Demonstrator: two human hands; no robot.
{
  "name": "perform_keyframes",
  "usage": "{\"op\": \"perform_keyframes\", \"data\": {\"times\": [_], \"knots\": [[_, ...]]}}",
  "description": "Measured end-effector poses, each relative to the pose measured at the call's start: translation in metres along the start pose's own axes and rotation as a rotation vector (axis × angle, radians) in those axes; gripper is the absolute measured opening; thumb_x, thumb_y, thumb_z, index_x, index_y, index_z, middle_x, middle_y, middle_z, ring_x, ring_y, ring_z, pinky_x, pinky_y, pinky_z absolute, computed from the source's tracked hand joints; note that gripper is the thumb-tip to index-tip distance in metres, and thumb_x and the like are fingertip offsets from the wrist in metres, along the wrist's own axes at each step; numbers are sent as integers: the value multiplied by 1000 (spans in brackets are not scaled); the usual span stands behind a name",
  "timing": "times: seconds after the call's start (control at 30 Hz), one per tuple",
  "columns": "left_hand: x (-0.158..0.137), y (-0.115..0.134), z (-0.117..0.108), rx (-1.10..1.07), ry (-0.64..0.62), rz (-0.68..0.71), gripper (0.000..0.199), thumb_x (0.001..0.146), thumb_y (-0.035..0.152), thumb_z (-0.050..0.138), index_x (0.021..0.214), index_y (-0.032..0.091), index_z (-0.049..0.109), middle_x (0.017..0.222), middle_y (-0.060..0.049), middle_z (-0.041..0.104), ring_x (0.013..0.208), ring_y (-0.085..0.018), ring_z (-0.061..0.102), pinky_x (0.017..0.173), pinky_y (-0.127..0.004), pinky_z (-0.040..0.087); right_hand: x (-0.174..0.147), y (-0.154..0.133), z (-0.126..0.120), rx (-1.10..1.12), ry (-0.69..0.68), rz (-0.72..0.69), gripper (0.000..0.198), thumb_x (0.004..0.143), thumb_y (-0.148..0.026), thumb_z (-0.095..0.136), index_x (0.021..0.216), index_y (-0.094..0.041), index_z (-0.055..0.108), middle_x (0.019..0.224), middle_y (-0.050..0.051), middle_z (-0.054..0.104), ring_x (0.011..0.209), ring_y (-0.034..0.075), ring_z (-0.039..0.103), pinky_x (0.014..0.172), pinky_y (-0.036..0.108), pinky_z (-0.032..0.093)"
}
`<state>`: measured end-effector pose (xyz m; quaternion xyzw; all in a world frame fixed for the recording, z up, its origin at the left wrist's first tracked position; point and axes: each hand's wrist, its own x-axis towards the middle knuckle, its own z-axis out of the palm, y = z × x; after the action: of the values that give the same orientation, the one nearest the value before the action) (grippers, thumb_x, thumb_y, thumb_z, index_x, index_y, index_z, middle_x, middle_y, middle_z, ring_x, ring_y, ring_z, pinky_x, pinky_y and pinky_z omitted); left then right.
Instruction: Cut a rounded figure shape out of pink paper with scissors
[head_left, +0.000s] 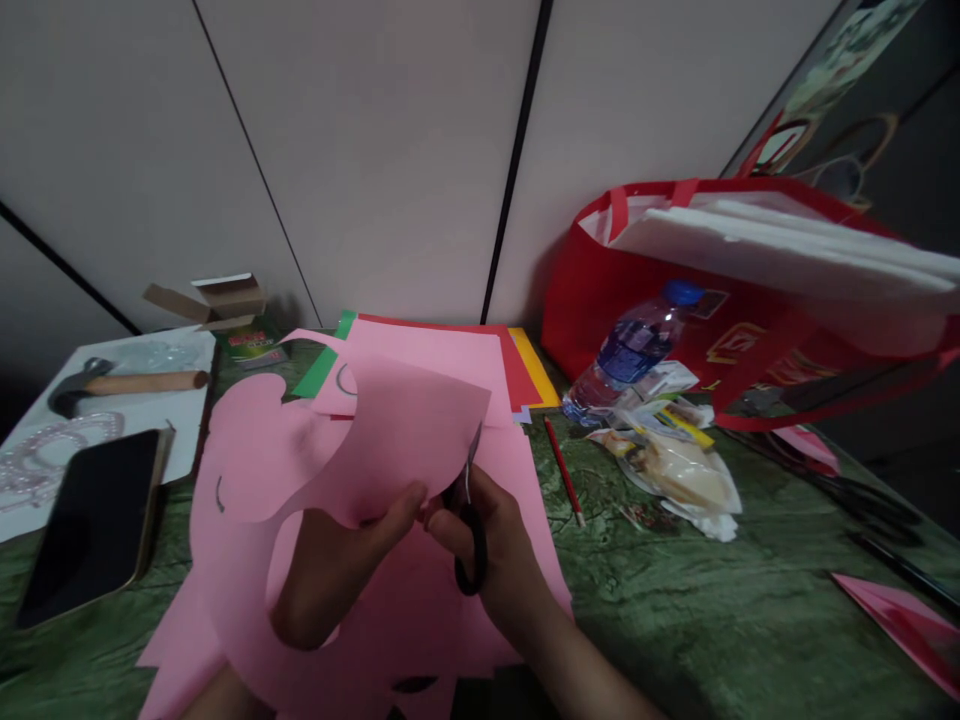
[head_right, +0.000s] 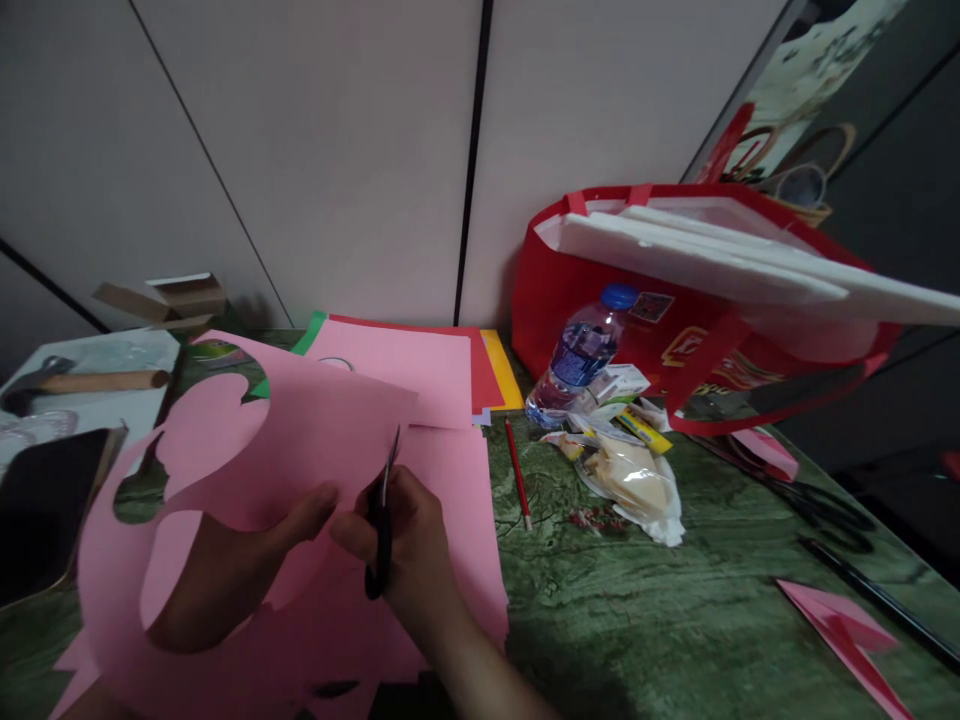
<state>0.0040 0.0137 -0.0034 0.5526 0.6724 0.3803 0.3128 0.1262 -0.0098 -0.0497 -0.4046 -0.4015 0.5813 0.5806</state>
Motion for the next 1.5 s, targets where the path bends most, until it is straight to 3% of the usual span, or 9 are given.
{"op": "perform_keyframes", "data": {"times": [0.3,0.47,0.63,1.03,1.5], "knots": [[-3,7,-2,7,-29,-96,21,57,39,67,69,22,65,78,-5,72,81,-29,66,81,-43,51,0,-1,1,31,11,23,20,69,-29,67,74,-19,51,63,-5,46,61,12,45,70,32,43],[-3,8,-3,-47,-64,-99,26,57,46,68,65,21,65,69,-5,72,77,-29,66,72,-41,53,-1,-4,3,12,35,47,19,67,-29,66,73,-20,51,61,-6,47,61,13,49,65,30,42],[-1,7,-1,-90,0,-24,23,57,40,71,62,19,63,57,-1,67,61,-24,64,64,-37,54,-1,-5,4,1,57,74,18,66,-28,65,72,-20,50,56,-6,46,57,13,51,55,27,39],[3,4,-3,-76,-36,35,27,62,37,67,47,21,54,49,2,58,52,-17,58,57,-29,52,0,-2,3,63,51,51,15,66,-22,65,71,-19,52,54,-7,52,51,10,50,59,27,47],[6,1,-6,15,-44,46,31,64,41,64,45,22,49,46,1,52,67,-23,62,64,-33,51,-1,-1,4,99,36,37,12,69,-22,64,71,-19,52,52,-8,50,49,9,51,55,26,47]]}}
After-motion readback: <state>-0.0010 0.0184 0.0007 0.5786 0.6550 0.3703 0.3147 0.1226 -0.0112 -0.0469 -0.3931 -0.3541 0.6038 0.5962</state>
